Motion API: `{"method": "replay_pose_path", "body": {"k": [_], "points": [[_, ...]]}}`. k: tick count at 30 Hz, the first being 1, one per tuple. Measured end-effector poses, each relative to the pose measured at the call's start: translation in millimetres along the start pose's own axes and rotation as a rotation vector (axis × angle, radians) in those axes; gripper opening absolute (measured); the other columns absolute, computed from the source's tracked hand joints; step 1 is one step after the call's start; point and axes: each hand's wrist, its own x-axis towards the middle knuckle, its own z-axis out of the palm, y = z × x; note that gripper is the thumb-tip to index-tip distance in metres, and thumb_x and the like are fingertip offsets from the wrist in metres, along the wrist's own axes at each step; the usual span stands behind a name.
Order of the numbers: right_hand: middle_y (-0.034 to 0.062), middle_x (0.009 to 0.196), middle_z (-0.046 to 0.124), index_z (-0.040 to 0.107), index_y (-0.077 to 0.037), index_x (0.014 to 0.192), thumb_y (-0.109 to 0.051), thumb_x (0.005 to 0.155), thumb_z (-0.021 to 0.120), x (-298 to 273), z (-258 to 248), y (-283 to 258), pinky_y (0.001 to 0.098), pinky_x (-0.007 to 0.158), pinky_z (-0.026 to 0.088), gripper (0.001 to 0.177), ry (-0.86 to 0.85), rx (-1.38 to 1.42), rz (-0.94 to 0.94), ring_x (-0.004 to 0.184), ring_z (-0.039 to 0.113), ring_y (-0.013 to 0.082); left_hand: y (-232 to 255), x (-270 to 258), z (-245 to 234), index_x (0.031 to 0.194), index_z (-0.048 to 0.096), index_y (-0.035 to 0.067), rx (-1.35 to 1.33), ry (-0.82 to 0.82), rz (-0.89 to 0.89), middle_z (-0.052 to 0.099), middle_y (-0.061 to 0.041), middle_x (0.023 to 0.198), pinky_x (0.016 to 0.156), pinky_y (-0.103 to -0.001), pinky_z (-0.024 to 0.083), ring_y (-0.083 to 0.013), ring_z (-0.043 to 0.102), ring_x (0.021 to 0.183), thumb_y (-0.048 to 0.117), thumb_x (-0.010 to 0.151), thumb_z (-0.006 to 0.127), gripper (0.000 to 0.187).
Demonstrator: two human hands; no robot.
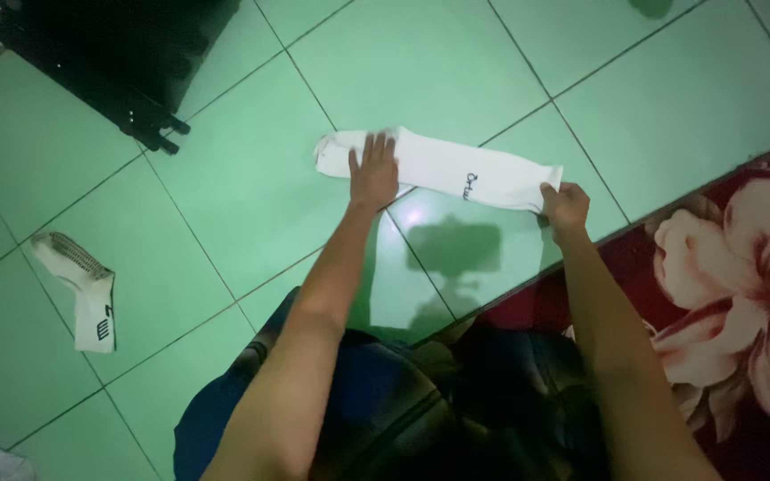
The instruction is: The person sits on the floor and folds several pairs of white socks one by one. They pick up each sock, fold it neatly, and place it on a nearby shelf.
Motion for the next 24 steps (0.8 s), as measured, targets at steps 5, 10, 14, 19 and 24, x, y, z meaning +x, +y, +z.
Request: {"method": "replay_pose_path", "body": {"k": [5, 10, 14, 19, 24], "points": [[0.0157, 0.106, 0.069, 0.062, 0.006, 0.114, -0.020, 0.091, 0.076, -3, -6, 6, 0.0358, 0.079, 0.056, 0.038, 0.074, -0.089, -0.024, 0.094, 0.066, 0.0219, 1, -13, 2, 0.159, 0.026, 0.014, -0.083, -0.024, -0.102, 0.015, -0.010, 0.170, 0.119, -0.069, 0.010, -0.0306, 0.012, 0.156, 0.032, 0.102, 0.046, 0.064], [0.0198, 0.093, 0.071, 0.061, 0.009, 0.114, -0.018, 0.091, 0.072, -1, -6, 11, 0.0405, 0.072, 0.056, 0.037, 0.189, -0.377, -0.174, 0.081, 0.069, 0.0266, -8, -5, -15, 0.154, 0.033, -0.001, -0.041, 0.121, -0.157, 0.031, -0.019, 0.157, 0.114, -0.067, 0.008, -0.0370, 0.016, 0.150, 0.027, 0.090, 0.059, 0.075], [0.0200, 0.092, 0.072, 0.063, 0.007, 0.109, -0.020, 0.093, 0.072, -8, -4, 0, 0.0409, 0.071, 0.056, 0.032, 0.210, -0.432, -0.203, 0.079, 0.070, 0.0296, -7, -18, -38, 0.131, 0.056, 0.004, -0.108, 0.072, -0.141, 0.048, -0.016, 0.132, 0.117, -0.060, 0.018, -0.0338, 0.036, 0.135, 0.021, 0.088, 0.067, 0.047], [0.0190, 0.090, 0.071, 0.059, 0.005, 0.115, -0.019, 0.092, 0.069, -18, 0, -10, 0.0433, 0.066, 0.057, 0.035, 0.229, -0.454, -0.127, 0.078, 0.071, 0.0294, -21, -24, -19, 0.115, 0.062, 0.006, -0.020, 0.248, 0.102, 0.053, -0.013, 0.122, 0.111, -0.064, 0.020, -0.0311, 0.044, 0.128, 0.006, 0.086, 0.070, 0.031], [0.0194, 0.091, 0.072, 0.062, 0.005, 0.109, -0.019, 0.090, 0.073, -10, 0, 1, 0.0433, 0.070, 0.057, 0.032, 0.251, -0.479, -0.169, 0.080, 0.072, 0.0300, -22, -34, -8, 0.113, 0.061, 0.010, 0.044, 0.253, 0.182, 0.061, -0.007, 0.119, 0.116, -0.064, 0.019, -0.0241, 0.055, 0.124, 0.003, 0.087, 0.065, 0.028]]}}
